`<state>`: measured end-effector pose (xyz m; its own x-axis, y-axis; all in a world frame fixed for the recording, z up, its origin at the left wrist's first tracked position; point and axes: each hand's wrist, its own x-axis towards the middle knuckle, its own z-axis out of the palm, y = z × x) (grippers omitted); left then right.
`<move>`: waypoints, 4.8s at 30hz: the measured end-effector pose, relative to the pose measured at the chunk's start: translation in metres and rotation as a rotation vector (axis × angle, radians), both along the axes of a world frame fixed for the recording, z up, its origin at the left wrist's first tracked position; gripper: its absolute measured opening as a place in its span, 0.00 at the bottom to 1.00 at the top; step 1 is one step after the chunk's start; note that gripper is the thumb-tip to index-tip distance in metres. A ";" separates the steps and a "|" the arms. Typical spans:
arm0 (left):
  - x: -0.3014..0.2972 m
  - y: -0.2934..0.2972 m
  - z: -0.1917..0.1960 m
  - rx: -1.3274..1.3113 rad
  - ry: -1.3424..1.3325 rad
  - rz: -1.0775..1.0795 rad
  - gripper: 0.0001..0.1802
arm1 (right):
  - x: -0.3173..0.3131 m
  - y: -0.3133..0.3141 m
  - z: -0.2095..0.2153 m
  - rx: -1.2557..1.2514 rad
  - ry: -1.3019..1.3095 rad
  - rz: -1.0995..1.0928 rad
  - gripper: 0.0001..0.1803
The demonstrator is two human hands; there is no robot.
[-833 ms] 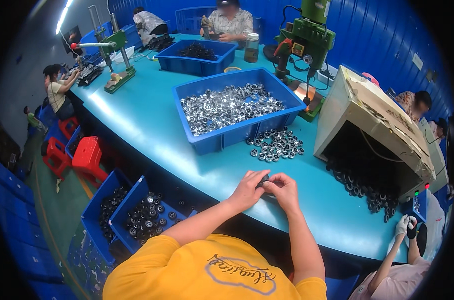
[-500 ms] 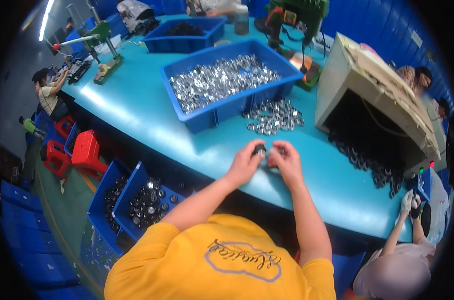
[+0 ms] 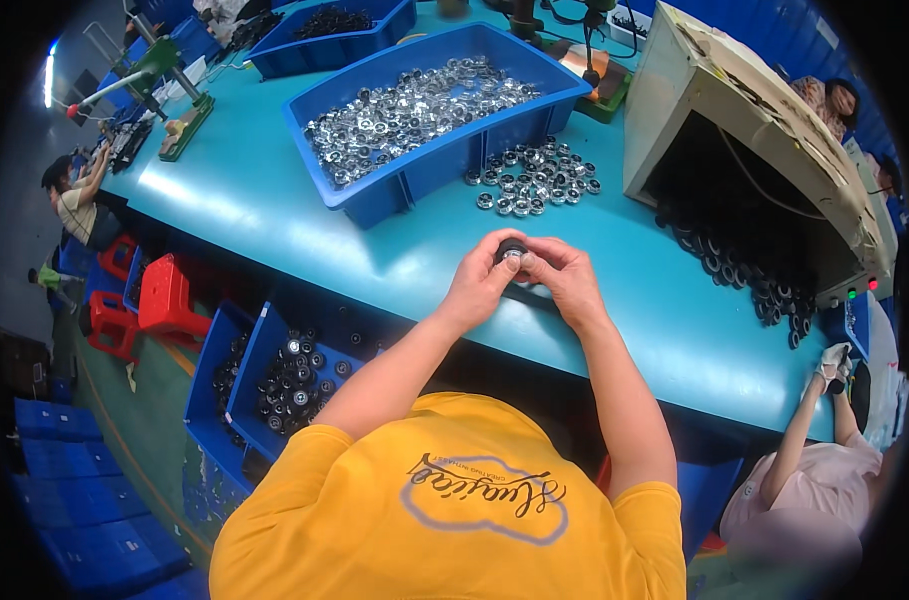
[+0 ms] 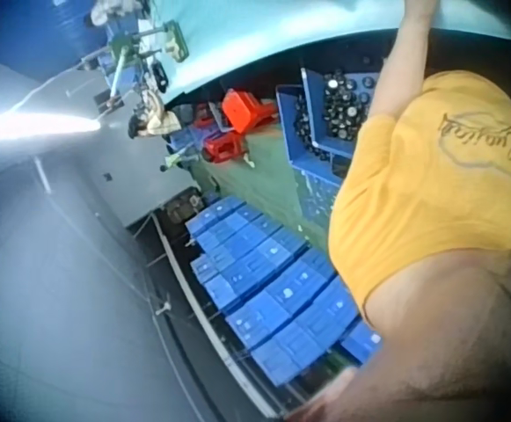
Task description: Assembling metal components into rubber housings by hand in a factory setting.
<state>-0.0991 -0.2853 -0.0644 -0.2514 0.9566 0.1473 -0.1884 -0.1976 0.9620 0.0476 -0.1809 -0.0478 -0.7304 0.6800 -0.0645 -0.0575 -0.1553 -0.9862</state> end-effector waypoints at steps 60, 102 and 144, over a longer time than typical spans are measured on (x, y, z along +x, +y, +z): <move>0.026 0.007 0.004 0.030 0.645 0.372 0.25 | -0.015 -0.019 -0.009 0.435 -0.309 -0.367 0.13; 0.020 0.004 0.006 -0.053 0.719 0.177 0.29 | -0.006 -0.030 -0.018 0.168 -0.165 -0.470 0.14; 0.022 0.000 0.014 -0.079 0.640 0.207 0.32 | -0.001 -0.034 -0.007 -0.044 0.038 -0.381 0.18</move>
<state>-0.0768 -0.2853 -0.0505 -0.3169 0.9122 0.2599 0.4575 -0.0930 0.8843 0.0465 -0.2144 -0.0547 -0.4283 0.9003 -0.0776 -0.1557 -0.1582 -0.9751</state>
